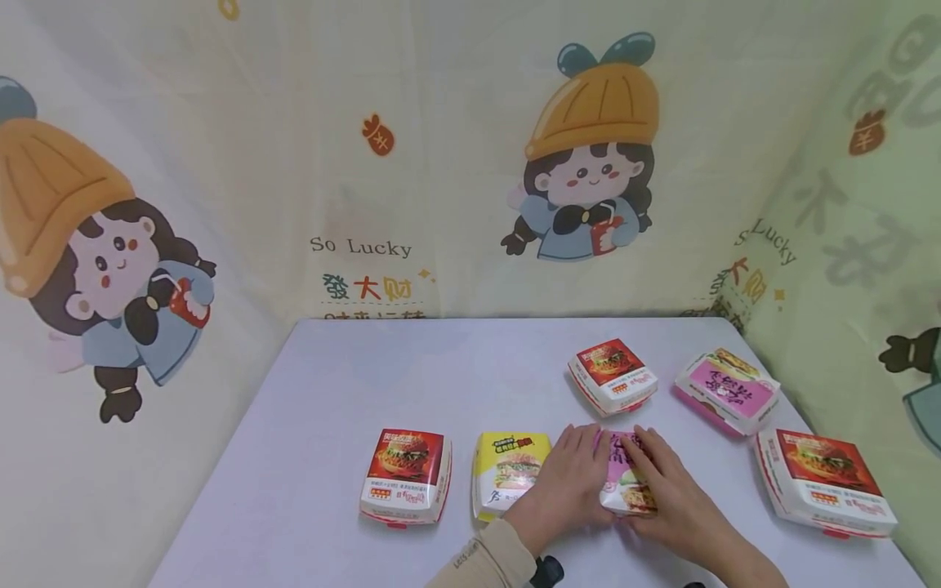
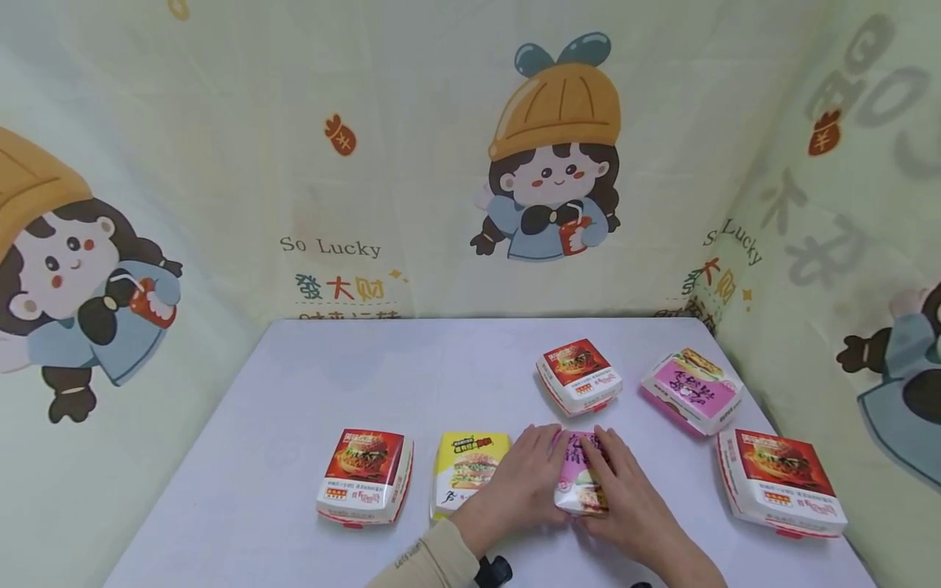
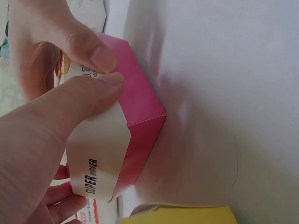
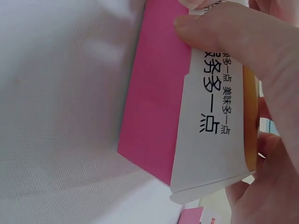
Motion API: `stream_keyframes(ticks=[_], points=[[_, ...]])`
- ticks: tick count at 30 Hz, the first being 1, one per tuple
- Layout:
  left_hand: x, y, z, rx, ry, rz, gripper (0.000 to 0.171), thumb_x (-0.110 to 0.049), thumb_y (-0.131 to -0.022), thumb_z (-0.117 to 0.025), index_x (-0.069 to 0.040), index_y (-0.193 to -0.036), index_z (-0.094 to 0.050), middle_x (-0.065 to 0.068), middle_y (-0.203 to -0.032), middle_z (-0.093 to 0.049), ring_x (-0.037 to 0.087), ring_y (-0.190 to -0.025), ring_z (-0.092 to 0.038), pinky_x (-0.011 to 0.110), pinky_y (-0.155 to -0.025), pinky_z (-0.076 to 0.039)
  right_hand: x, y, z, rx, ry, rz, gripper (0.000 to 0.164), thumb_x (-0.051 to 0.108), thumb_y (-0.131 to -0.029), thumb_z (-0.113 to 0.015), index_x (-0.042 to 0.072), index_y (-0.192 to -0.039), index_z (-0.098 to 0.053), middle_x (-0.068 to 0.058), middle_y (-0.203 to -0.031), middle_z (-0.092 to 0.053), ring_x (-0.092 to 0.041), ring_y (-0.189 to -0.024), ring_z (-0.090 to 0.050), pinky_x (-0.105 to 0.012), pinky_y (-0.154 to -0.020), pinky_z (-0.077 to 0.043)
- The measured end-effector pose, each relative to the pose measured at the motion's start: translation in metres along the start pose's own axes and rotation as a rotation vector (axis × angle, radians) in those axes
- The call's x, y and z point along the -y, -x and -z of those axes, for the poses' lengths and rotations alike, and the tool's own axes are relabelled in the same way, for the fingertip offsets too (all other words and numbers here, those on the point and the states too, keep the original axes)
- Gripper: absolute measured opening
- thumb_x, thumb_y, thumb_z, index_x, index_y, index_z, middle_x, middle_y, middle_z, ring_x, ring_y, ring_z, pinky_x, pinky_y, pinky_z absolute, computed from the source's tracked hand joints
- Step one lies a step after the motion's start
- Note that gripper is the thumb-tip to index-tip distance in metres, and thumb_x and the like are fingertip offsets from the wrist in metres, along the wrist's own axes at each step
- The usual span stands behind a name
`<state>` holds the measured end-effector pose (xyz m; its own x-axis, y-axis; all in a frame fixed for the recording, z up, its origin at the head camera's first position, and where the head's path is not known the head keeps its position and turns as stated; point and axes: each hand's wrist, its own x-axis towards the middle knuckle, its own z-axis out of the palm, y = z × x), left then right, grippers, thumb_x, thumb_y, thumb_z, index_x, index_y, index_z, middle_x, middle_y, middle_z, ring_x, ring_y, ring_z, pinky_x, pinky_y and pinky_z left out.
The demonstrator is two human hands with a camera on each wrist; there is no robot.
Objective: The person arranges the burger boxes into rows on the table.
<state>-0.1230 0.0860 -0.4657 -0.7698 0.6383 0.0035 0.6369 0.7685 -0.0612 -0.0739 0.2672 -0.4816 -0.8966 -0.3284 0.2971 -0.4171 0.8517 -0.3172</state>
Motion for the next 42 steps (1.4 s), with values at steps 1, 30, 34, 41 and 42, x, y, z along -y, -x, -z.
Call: stream_keyframes(ticks=[1,30,34,41,42], points=[[-0.0009,0.0001,-0.0002,-0.001,-0.002,0.005,0.112,-0.075,-0.068,-0.073,-0.015,-0.154,-0.032,0.0,-0.155,-0.04,0.014,-0.146,-0.036,0.032,-0.122,-0.027,-0.0003,0.0003,-0.0004,-0.007,0.003,0.005,0.113,0.029,-0.057,-0.096,0.007,-0.152,-0.038,-0.023,-0.153,-0.034,-0.042,-0.138,-0.032,0.002,-0.107,0.007],[-0.0064,0.0027,0.0012,-0.005,-0.017,0.023,0.111,-0.077,-0.07,-0.069,-0.016,-0.155,-0.031,0.0,-0.157,-0.037,0.015,-0.147,-0.034,0.032,-0.122,-0.026,-0.0011,-0.0001,0.0003,0.018,-0.02,-0.028,0.112,0.022,-0.058,-0.094,0.009,-0.153,-0.036,-0.022,-0.155,-0.033,-0.043,-0.144,-0.027,0.001,-0.107,0.009],[-0.006,0.0027,0.0011,0.005,-0.015,0.024,0.112,-0.077,-0.071,-0.068,-0.017,-0.156,-0.029,0.0,-0.159,-0.035,0.015,-0.148,-0.032,0.031,-0.122,-0.026,-0.001,-0.0015,0.0017,0.03,-0.028,-0.038,0.111,0.019,-0.058,-0.093,0.009,-0.153,-0.036,-0.023,-0.156,-0.032,-0.043,-0.144,-0.027,0.001,-0.106,0.009],[-0.004,0.0043,0.0024,0.007,-0.019,0.013,0.11,-0.077,-0.072,-0.067,-0.016,-0.155,-0.029,0.0,-0.158,-0.035,0.015,-0.147,-0.033,0.031,-0.122,-0.027,-0.0025,-0.0007,0.0037,0.068,-0.031,-0.049,0.11,0.017,-0.06,-0.091,0.011,-0.154,-0.034,-0.022,-0.157,-0.031,-0.043,-0.145,-0.026,0.002,-0.105,0.008],[-0.0037,0.0046,0.0027,0.006,-0.017,0.012,0.109,-0.077,-0.072,-0.067,-0.016,-0.155,-0.03,0.0,-0.158,-0.035,0.015,-0.147,-0.033,0.031,-0.122,-0.027,-0.0028,-0.0008,0.0039,0.069,-0.029,-0.049,0.11,0.017,-0.06,-0.09,0.011,-0.154,-0.034,-0.022,-0.157,-0.031,-0.043,-0.145,-0.026,0.002,-0.105,0.008]])
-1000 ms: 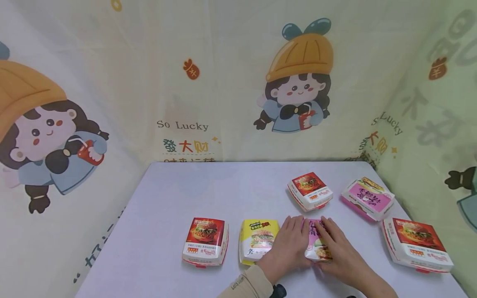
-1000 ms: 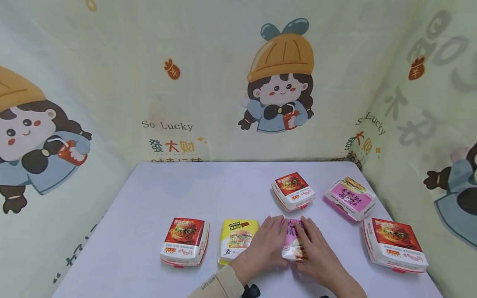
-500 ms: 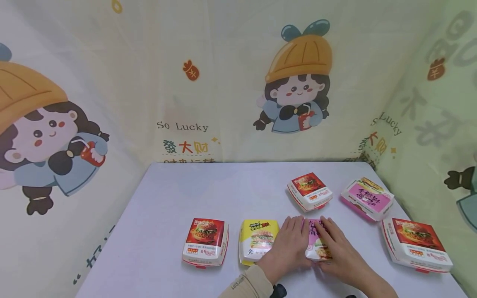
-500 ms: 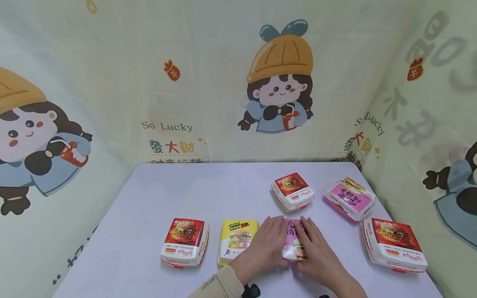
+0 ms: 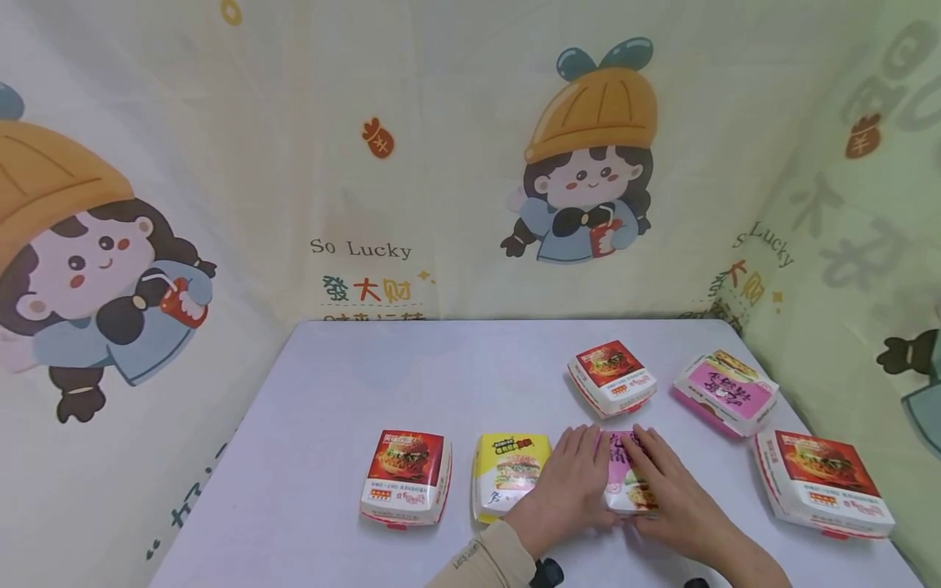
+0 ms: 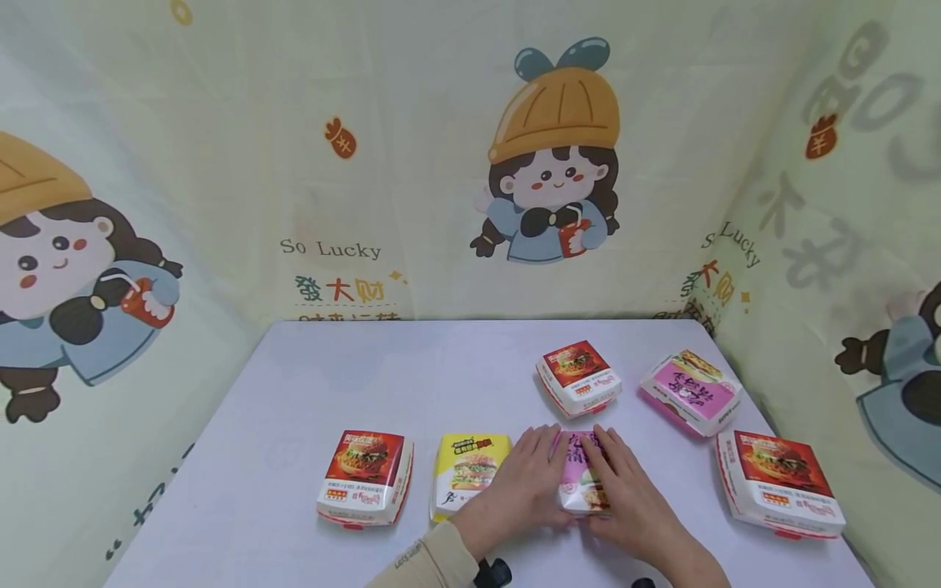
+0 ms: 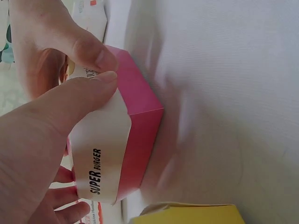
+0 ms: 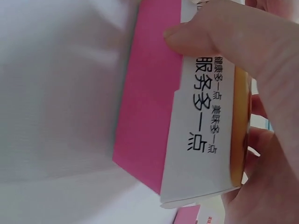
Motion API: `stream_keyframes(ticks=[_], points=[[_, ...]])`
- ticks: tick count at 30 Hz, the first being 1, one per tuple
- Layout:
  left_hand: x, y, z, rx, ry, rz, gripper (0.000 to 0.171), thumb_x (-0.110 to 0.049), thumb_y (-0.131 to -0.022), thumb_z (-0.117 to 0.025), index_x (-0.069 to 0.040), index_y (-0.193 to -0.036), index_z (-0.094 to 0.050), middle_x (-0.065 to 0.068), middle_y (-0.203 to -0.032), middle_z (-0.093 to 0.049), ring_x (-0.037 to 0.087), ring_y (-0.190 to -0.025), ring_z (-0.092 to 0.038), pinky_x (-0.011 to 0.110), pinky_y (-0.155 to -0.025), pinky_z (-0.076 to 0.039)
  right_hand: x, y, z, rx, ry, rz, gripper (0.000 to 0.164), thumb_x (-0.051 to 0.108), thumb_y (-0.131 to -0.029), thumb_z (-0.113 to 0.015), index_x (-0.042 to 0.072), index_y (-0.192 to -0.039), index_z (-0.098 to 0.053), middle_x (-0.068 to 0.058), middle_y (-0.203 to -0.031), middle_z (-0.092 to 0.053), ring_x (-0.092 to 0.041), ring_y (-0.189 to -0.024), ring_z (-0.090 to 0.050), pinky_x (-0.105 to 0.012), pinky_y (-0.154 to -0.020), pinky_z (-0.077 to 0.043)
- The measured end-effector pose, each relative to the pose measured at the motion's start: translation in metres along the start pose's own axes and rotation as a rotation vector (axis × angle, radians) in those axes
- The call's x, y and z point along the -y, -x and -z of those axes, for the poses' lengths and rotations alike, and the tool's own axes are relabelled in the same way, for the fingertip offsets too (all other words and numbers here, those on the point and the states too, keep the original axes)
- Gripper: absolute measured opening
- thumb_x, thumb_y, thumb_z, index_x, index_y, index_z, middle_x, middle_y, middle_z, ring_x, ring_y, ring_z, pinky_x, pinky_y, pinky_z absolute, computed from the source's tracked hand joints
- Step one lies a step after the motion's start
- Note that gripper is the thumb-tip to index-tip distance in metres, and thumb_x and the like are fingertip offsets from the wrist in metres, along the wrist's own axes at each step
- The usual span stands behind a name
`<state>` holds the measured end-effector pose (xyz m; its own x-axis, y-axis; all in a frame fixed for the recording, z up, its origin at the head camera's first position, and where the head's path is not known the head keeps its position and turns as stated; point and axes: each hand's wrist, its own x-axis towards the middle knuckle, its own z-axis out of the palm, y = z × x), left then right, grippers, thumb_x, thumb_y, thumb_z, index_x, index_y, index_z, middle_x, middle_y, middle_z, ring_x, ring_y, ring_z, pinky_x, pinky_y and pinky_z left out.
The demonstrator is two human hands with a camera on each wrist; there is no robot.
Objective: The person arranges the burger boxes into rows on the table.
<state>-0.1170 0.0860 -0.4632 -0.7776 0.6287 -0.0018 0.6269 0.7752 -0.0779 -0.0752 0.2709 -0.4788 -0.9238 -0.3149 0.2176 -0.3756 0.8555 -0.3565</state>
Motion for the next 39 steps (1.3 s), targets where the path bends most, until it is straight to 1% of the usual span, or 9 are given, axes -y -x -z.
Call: stream_keyframes(ticks=[5,10,13,15,17,23,30,35,39], points=[[0.003,0.002,0.002,-0.004,0.021,-0.012,0.109,-0.078,-0.073,-0.065,-0.016,-0.155,-0.03,0.001,-0.159,-0.034,0.016,-0.147,-0.033,0.032,-0.122,-0.027,0.0,0.0,0.002,0.019,0.004,-0.006,0.111,0.016,-0.06,-0.089,0.014,-0.156,-0.032,-0.02,-0.158,-0.03,-0.042,-0.146,-0.024,0.0,-0.103,0.009],[0.009,0.002,0.006,0.046,0.123,-0.022,0.11,-0.083,-0.075,-0.057,-0.017,-0.158,-0.025,0.002,-0.163,-0.027,0.018,-0.151,-0.026,0.033,-0.124,-0.023,0.0,-0.001,0.004,0.026,-0.001,-0.001,0.111,0.028,-0.063,-0.091,0.014,-0.156,-0.032,-0.018,-0.16,-0.029,-0.041,-0.147,-0.022,-0.003,-0.106,0.008],[0.016,0.002,0.009,0.056,0.19,-0.018,0.108,-0.084,-0.077,-0.052,-0.018,-0.158,-0.024,0.0,-0.164,-0.024,0.019,-0.152,-0.023,0.035,-0.124,-0.023,0.0,-0.003,0.007,0.058,-0.042,-0.033,0.108,0.035,-0.066,-0.09,0.015,-0.156,-0.032,-0.016,-0.161,-0.026,-0.04,-0.149,-0.018,-0.035,-0.126,-0.005],[0.022,0.003,0.011,0.049,0.225,-0.003,0.105,-0.082,-0.079,-0.051,-0.018,-0.158,-0.024,-0.001,-0.164,-0.024,0.019,-0.152,-0.023,0.035,-0.124,-0.023,0.001,-0.005,0.008,0.075,-0.071,-0.055,0.106,0.038,-0.067,-0.089,0.015,-0.155,-0.034,-0.016,-0.162,-0.025,-0.04,-0.149,-0.017,-0.055,-0.123,-0.016],[0.028,0.003,0.014,0.042,0.242,0.014,0.101,-0.079,-0.083,-0.05,-0.018,-0.158,-0.024,-0.001,-0.164,-0.024,0.019,-0.152,-0.022,0.035,-0.125,-0.023,0.001,-0.007,0.01,0.073,-0.089,-0.061,0.104,0.039,-0.067,-0.089,0.013,-0.153,-0.037,-0.017,-0.161,-0.026,-0.041,-0.148,-0.018,-0.07,-0.11,-0.029],[0.046,0.005,0.021,0.045,0.286,0.075,0.093,-0.075,-0.09,-0.045,-0.017,-0.159,-0.021,0.0,-0.167,-0.018,0.021,-0.154,-0.017,0.037,-0.126,-0.019,0.003,-0.011,0.014,0.053,-0.079,-0.061,0.097,0.05,-0.072,-0.084,0.009,-0.149,-0.042,-0.02,-0.158,-0.029,-0.044,-0.145,-0.022,-0.075,-0.101,-0.034],[0.061,0.007,0.022,0.014,0.302,0.113,0.093,-0.073,-0.09,-0.046,-0.016,-0.159,-0.021,0.001,-0.167,-0.018,0.021,-0.154,-0.017,0.037,-0.126,-0.019,0.006,-0.013,0.018,0.07,-0.087,-0.065,0.095,0.055,-0.071,-0.082,0.015,-0.148,-0.044,-0.018,-0.158,-0.029,-0.044,-0.144,-0.022,-0.076,-0.101,-0.033],[0.071,0.007,0.027,-0.003,0.31,0.133,0.091,-0.071,-0.092,-0.047,-0.015,-0.159,-0.022,0.002,-0.167,-0.018,0.022,-0.154,-0.017,0.038,-0.126,-0.019,0.004,-0.015,0.02,0.032,-0.052,-0.052,0.091,0.054,-0.074,-0.079,0.014,-0.148,-0.045,-0.017,-0.157,-0.032,-0.043,-0.144,-0.024,-0.074,-0.101,-0.034],[0.079,0.008,0.028,-0.016,0.324,0.147,0.091,-0.069,-0.093,-0.047,-0.013,-0.159,-0.021,0.003,-0.167,-0.018,0.023,-0.154,-0.016,0.04,-0.127,-0.018,0.003,-0.02,0.024,0.047,-0.035,-0.099,0.088,0.056,-0.079,-0.074,0.012,-0.15,-0.043,-0.018,-0.158,-0.031,-0.043,-0.144,-0.025,-0.074,-0.103,-0.034]])
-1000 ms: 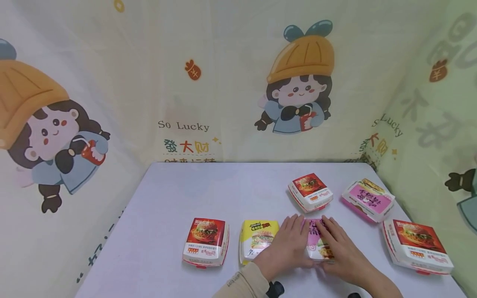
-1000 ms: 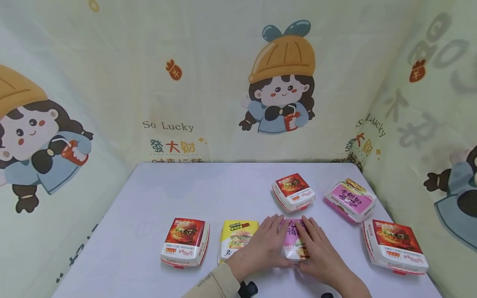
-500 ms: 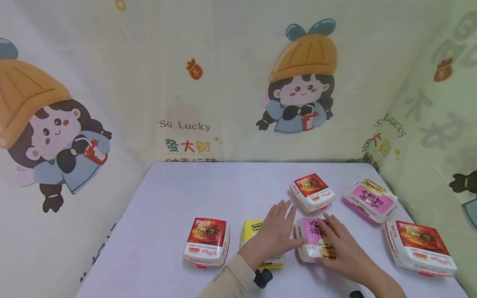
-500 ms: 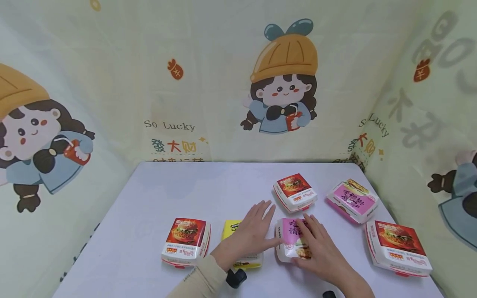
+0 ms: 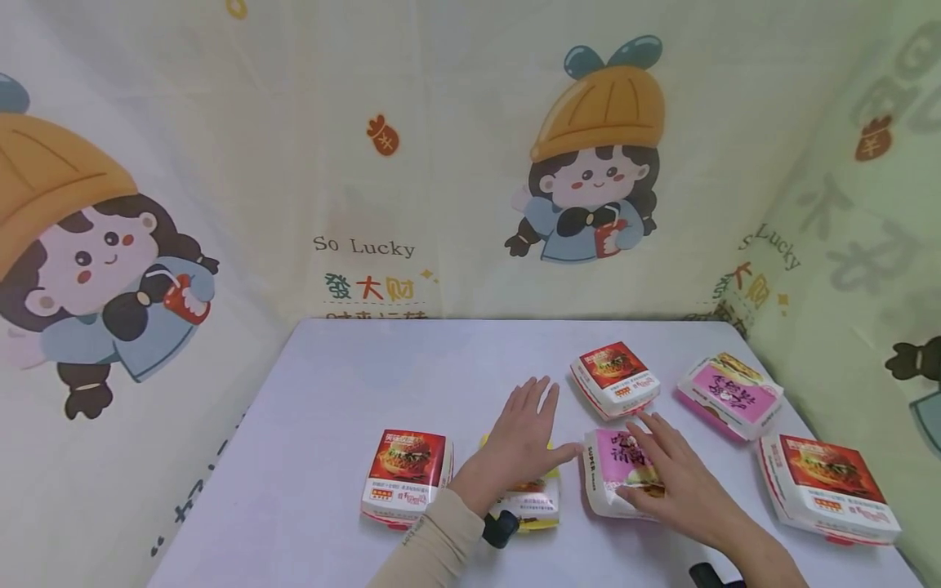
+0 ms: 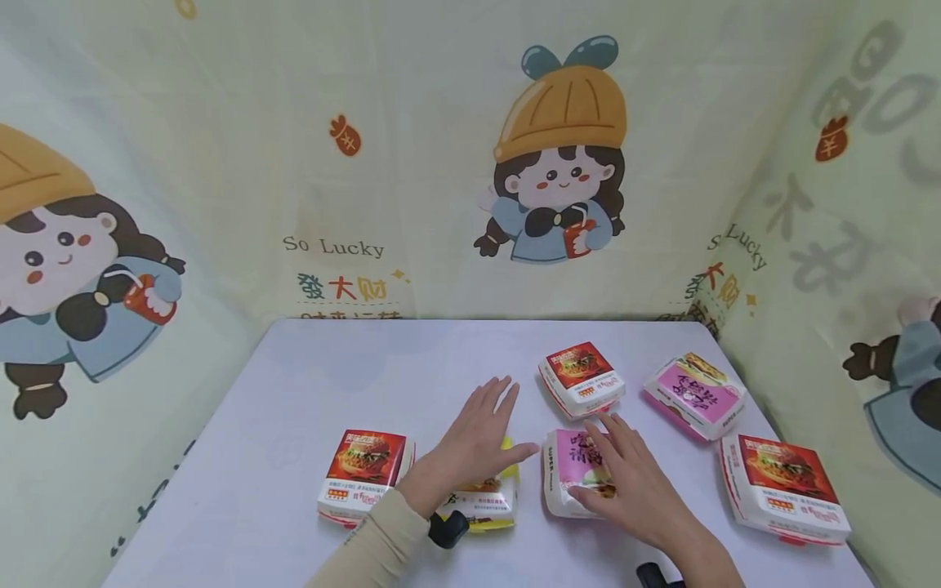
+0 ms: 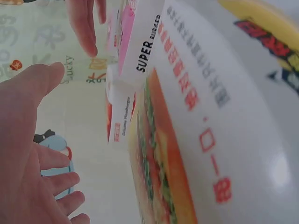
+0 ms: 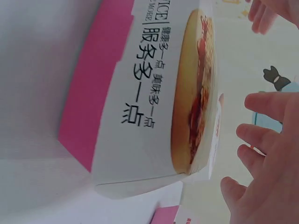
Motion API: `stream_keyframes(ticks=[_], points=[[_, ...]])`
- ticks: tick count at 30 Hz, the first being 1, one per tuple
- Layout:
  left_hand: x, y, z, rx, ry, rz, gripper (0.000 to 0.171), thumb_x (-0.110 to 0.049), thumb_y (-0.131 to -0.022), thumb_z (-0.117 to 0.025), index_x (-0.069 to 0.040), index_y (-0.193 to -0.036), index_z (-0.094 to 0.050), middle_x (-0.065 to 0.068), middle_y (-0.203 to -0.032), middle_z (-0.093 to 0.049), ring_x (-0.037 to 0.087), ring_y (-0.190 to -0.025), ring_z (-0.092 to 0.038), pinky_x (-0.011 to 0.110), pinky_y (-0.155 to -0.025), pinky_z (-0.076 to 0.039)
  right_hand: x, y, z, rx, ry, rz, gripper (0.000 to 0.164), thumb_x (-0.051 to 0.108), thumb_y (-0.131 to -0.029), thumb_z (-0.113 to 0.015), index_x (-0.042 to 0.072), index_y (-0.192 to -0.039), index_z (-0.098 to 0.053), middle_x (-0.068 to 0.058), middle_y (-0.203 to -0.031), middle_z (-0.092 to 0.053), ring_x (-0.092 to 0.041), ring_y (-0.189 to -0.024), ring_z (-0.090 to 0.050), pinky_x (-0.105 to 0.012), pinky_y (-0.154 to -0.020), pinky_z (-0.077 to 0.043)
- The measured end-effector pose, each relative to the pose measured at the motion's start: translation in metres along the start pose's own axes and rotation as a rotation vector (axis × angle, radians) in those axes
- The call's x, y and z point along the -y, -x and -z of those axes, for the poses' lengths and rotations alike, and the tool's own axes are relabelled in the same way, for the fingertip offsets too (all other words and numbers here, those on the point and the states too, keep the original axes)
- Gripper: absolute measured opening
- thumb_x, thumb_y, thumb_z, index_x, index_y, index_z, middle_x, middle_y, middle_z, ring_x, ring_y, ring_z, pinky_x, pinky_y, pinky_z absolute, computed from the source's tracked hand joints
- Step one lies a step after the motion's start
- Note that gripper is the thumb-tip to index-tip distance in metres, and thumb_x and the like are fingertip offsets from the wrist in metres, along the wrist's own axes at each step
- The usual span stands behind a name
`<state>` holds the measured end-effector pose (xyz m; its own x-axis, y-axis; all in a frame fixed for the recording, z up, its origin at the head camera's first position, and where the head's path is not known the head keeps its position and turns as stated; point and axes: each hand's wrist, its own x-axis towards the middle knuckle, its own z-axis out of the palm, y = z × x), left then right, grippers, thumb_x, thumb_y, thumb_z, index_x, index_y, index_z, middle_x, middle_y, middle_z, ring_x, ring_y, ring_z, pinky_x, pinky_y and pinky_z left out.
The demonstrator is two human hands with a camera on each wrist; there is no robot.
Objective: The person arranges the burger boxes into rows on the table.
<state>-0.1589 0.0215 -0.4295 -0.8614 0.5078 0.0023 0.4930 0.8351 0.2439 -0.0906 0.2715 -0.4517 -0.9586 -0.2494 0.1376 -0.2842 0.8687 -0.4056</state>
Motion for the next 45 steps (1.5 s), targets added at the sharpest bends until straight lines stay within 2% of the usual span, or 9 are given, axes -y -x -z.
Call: stream_keyframes(ticks=[6,15,22,30,37,45], points=[[0.011,0.0,0.003,-0.016,0.028,0.015,0.091,-0.069,-0.095,-0.043,-0.011,-0.159,-0.017,0.006,-0.167,-0.015,0.026,-0.155,-0.013,0.042,-0.127,-0.015,-0.002,-0.01,0.005,-0.011,0.027,0.008,0.087,0.052,-0.082,-0.073,0.004,-0.148,-0.043,-0.021,-0.158,-0.03,-0.045,-0.143,-0.027,-0.073,-0.103,-0.034],[0.021,-0.002,0.008,-0.017,0.044,0.039,0.091,-0.067,-0.095,-0.045,-0.01,-0.159,-0.016,0.008,-0.167,-0.015,0.027,-0.155,-0.012,0.044,-0.127,-0.015,-0.01,-0.025,0.014,0.0,0.031,-0.002,0.087,0.051,-0.085,-0.072,0.003,-0.15,-0.039,-0.022,-0.159,-0.026,-0.048,-0.144,-0.024,-0.075,-0.105,-0.029],[0.023,-0.005,0.011,0.001,0.025,0.07,0.093,-0.068,-0.094,-0.046,-0.013,-0.16,-0.012,0.006,-0.168,-0.011,0.025,-0.156,-0.01,0.043,-0.127,-0.013,-0.019,-0.038,0.025,0.038,0.05,-0.02,0.089,0.054,-0.087,-0.069,0.007,-0.154,-0.032,-0.022,-0.161,-0.021,-0.051,-0.145,-0.021,-0.078,-0.105,-0.027],[0.024,-0.007,0.012,0.006,0.041,0.088,0.094,-0.067,-0.093,-0.049,-0.014,-0.16,-0.011,0.005,-0.168,-0.01,0.024,-0.156,-0.009,0.043,-0.127,-0.013,-0.025,-0.055,0.037,0.066,0.081,-0.032,0.091,0.054,-0.088,-0.067,0.005,-0.154,-0.031,-0.023,-0.161,-0.02,-0.051,-0.144,-0.022,-0.078,-0.103,-0.028],[0.024,-0.011,0.013,0.005,0.019,0.087,0.095,-0.068,-0.092,-0.049,-0.014,-0.16,-0.011,0.004,-0.168,-0.01,0.025,-0.156,-0.009,0.044,-0.127,-0.013,-0.031,-0.066,0.037,0.081,0.066,-0.025,0.09,0.047,-0.086,-0.072,0.005,-0.154,-0.031,-0.025,-0.16,-0.02,-0.052,-0.144,-0.021,-0.078,-0.105,-0.025],[0.023,-0.024,0.011,0.032,0.033,0.092,0.094,-0.068,-0.093,-0.048,-0.014,-0.16,-0.011,0.005,-0.169,-0.01,0.025,-0.156,-0.009,0.043,-0.127,-0.014,-0.043,-0.078,0.033,0.11,0.072,0.001,0.091,0.036,-0.083,-0.079,0.003,-0.153,-0.032,-0.026,-0.159,-0.02,-0.053,-0.142,-0.022,-0.075,-0.106,-0.028]])
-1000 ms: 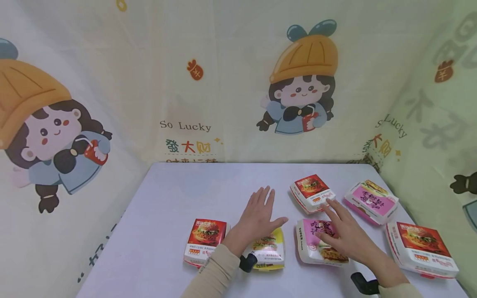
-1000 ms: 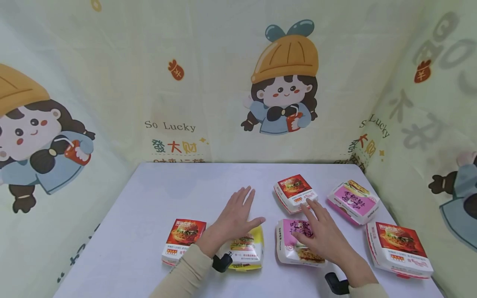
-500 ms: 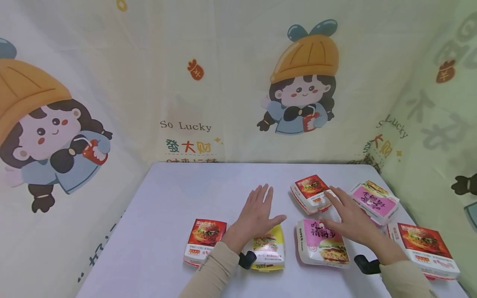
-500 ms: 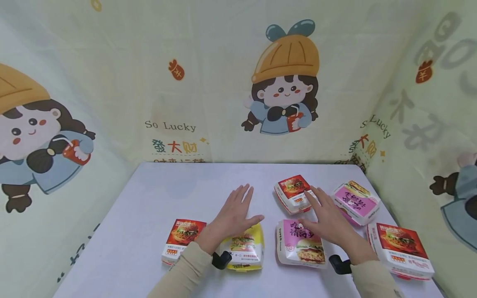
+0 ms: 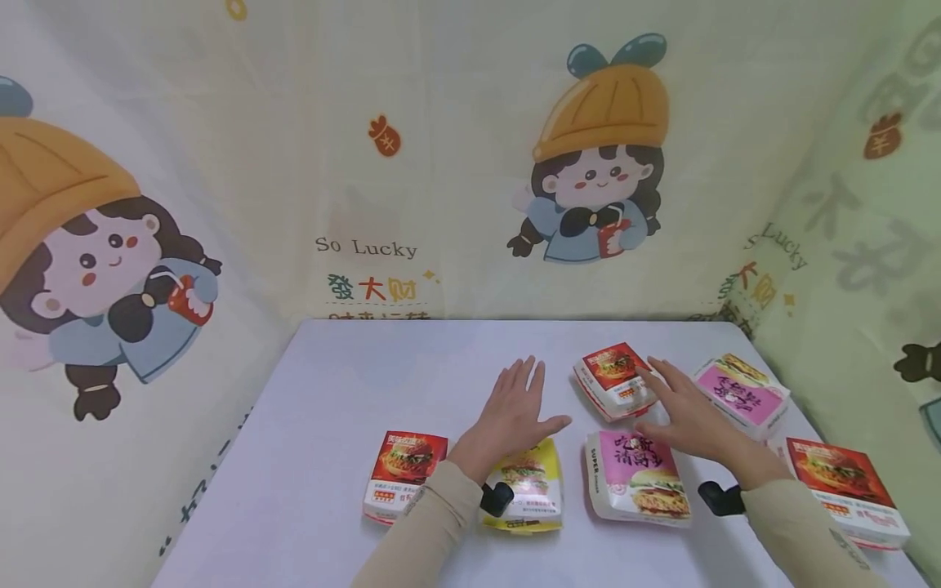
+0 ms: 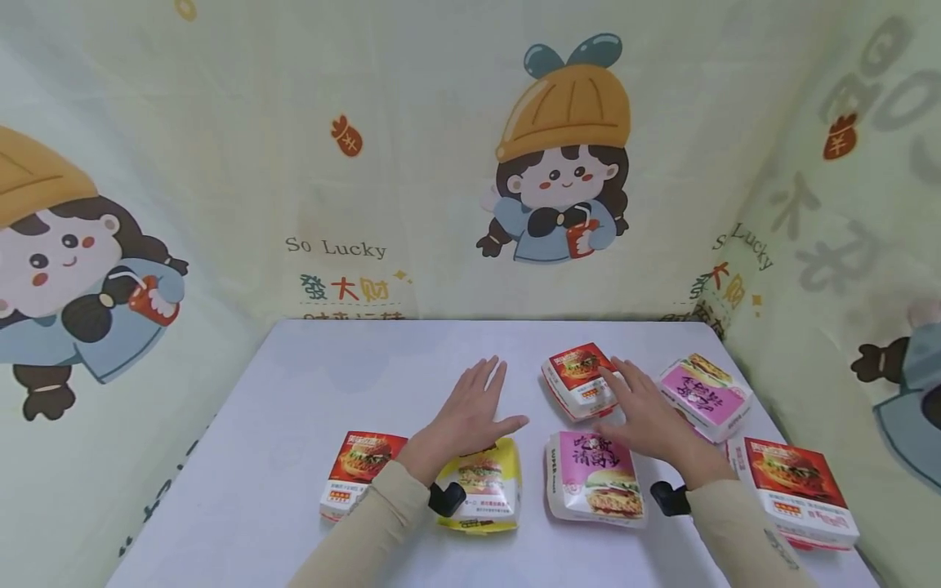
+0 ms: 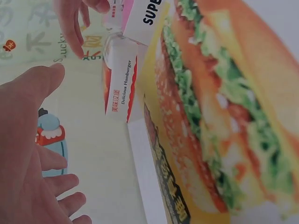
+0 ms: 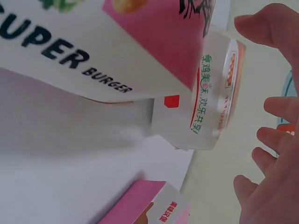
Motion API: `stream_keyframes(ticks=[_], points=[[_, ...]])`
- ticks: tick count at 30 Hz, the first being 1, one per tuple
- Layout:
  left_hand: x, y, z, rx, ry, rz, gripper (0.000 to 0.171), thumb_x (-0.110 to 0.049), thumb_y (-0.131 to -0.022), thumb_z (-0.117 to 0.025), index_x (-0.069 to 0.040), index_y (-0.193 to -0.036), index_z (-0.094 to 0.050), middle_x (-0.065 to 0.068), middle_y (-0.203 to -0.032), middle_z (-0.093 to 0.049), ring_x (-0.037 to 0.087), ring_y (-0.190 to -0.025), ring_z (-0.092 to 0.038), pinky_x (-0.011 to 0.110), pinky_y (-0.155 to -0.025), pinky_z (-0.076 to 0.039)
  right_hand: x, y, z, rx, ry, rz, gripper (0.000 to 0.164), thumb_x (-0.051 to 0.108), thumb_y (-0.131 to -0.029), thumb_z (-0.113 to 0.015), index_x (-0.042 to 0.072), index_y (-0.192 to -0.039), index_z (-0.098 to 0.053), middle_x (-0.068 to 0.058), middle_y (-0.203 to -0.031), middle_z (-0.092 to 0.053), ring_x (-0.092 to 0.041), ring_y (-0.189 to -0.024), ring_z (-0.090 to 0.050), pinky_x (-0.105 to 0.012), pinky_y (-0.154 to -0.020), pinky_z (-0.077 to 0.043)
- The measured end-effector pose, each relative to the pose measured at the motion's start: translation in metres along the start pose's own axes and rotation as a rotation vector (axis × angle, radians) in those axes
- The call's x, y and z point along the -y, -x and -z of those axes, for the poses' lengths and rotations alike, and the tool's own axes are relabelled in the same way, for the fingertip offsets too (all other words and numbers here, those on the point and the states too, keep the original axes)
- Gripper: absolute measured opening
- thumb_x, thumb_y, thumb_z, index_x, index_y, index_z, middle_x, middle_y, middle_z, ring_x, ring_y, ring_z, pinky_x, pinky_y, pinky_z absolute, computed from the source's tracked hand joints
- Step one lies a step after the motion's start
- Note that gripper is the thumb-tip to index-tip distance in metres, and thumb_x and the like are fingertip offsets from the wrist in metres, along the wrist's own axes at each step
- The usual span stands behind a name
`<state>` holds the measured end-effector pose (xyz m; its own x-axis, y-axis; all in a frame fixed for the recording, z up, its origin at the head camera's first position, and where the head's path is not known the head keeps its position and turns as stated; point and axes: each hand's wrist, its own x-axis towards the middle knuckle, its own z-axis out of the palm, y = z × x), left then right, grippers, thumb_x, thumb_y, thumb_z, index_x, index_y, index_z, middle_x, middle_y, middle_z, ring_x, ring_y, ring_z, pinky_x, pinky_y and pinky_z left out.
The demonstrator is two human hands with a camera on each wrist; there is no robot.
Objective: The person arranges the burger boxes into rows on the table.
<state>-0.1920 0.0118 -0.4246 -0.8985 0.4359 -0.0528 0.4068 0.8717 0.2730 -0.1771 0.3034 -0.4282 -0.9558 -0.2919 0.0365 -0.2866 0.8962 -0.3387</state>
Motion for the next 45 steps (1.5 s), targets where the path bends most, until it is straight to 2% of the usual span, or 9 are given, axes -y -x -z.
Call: stream_keyframes(ticks=[12,27,35,39,45], points=[[-0.008,-0.014,0.006,0.014,-0.004,0.002,0.094,-0.067,-0.093,-0.049,-0.014,-0.16,-0.013,0.005,-0.168,-0.012,0.024,-0.156,-0.011,0.042,-0.127,-0.016,-0.012,-0.01,0.003,0.083,-0.018,-0.005,0.097,0.025,-0.08,-0.081,0.007,-0.156,-0.024,-0.027,-0.161,-0.014,-0.055,-0.143,-0.017,-0.074,-0.109,-0.025],[-0.012,-0.023,0.002,0.015,-0.014,-0.008,0.093,-0.067,-0.093,-0.049,-0.014,-0.16,-0.014,0.004,-0.168,-0.013,0.023,-0.155,-0.013,0.041,-0.127,-0.017,-0.025,-0.03,-0.006,0.132,0.026,-0.009,0.102,0.02,-0.076,-0.084,0.004,-0.156,-0.024,-0.026,-0.162,-0.012,-0.055,-0.143,-0.014,-0.074,-0.11,-0.024],[-0.013,-0.026,0.0,-0.003,-0.018,-0.021,0.092,-0.066,-0.093,-0.049,-0.013,-0.16,-0.014,0.006,-0.168,-0.013,0.024,-0.155,-0.014,0.041,-0.127,-0.017,-0.029,-0.04,-0.01,0.154,0.072,0.01,0.106,0.017,-0.073,-0.086,0.005,-0.157,-0.022,-0.021,-0.164,-0.013,-0.054,-0.144,-0.014,-0.072,-0.109,-0.029],[-0.015,-0.027,0.0,0.004,-0.034,-0.024,0.093,-0.067,-0.093,-0.049,-0.013,-0.16,-0.014,0.006,-0.168,-0.013,0.024,-0.155,-0.014,0.041,-0.126,-0.018,-0.028,-0.045,-0.011,0.16,0.087,0.045,0.108,0.012,-0.072,-0.086,0.003,-0.157,-0.02,-0.022,-0.163,-0.014,-0.055,-0.143,-0.017,-0.07,-0.109,-0.031],[-0.019,-0.029,0.0,0.019,-0.047,-0.011,0.093,-0.068,-0.092,-0.049,-0.015,-0.16,-0.013,0.004,-0.168,-0.013,0.023,-0.155,-0.013,0.04,-0.126,-0.018,-0.024,-0.05,-0.01,0.18,0.072,0.045,0.107,0.009,-0.073,-0.086,0.004,-0.157,-0.02,-0.022,-0.163,-0.013,-0.053,-0.142,-0.021,-0.069,-0.104,-0.039]])
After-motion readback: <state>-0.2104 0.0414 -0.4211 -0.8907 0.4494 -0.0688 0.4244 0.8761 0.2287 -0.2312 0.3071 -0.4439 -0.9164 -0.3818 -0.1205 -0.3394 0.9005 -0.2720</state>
